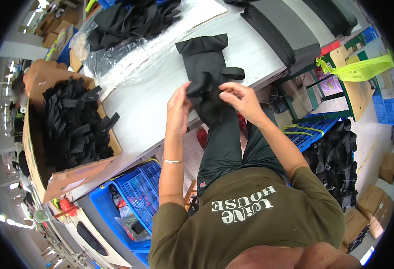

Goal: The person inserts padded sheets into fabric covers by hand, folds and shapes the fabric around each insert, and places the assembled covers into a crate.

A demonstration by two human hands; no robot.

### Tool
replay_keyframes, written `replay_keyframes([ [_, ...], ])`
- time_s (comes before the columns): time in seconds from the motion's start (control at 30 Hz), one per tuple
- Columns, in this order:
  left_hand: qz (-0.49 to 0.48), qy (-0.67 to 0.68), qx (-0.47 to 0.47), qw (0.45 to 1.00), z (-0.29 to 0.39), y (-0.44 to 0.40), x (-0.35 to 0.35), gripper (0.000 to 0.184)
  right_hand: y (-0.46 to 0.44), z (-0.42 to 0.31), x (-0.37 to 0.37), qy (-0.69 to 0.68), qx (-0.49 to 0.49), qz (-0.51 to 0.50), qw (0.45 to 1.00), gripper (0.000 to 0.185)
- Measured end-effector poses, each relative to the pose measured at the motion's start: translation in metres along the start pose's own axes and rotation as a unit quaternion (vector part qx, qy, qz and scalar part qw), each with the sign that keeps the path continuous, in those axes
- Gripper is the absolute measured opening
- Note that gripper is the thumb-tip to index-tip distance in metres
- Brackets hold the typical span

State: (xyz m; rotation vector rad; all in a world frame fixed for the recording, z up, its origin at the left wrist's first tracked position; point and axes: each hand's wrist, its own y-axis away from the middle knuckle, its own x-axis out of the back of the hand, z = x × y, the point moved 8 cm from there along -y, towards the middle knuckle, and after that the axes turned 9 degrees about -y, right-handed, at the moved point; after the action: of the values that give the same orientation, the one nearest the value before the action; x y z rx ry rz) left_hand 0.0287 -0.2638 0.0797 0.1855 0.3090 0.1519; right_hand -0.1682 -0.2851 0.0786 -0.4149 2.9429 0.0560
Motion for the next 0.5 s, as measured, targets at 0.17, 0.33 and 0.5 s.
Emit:
replay_keyframes([
  [0.17, -0.176, -0.020, 0.072, 0.982, -0.031, -0.025, -0.019, 0.028, -0.012, 0.009, -0.002, 0.069, -0.021, -0.033, 0.997, 0.019],
  [0.33, -0.187, -0.038, 0.054, 0.980, -0.015, -0.015, -0.035, 0.022, -0.011, 0.008, -0.011, -0.028, -0.041, -0.088, 0.995, 0.019],
  [0.5, -0.170, -0.107, 0.038, 0.979, -0.010, -0.018, -0.036, 0.023, -0.010, 0.014, -0.013, 0.029, -0.021, -0.045, 0.998, 0.024],
])
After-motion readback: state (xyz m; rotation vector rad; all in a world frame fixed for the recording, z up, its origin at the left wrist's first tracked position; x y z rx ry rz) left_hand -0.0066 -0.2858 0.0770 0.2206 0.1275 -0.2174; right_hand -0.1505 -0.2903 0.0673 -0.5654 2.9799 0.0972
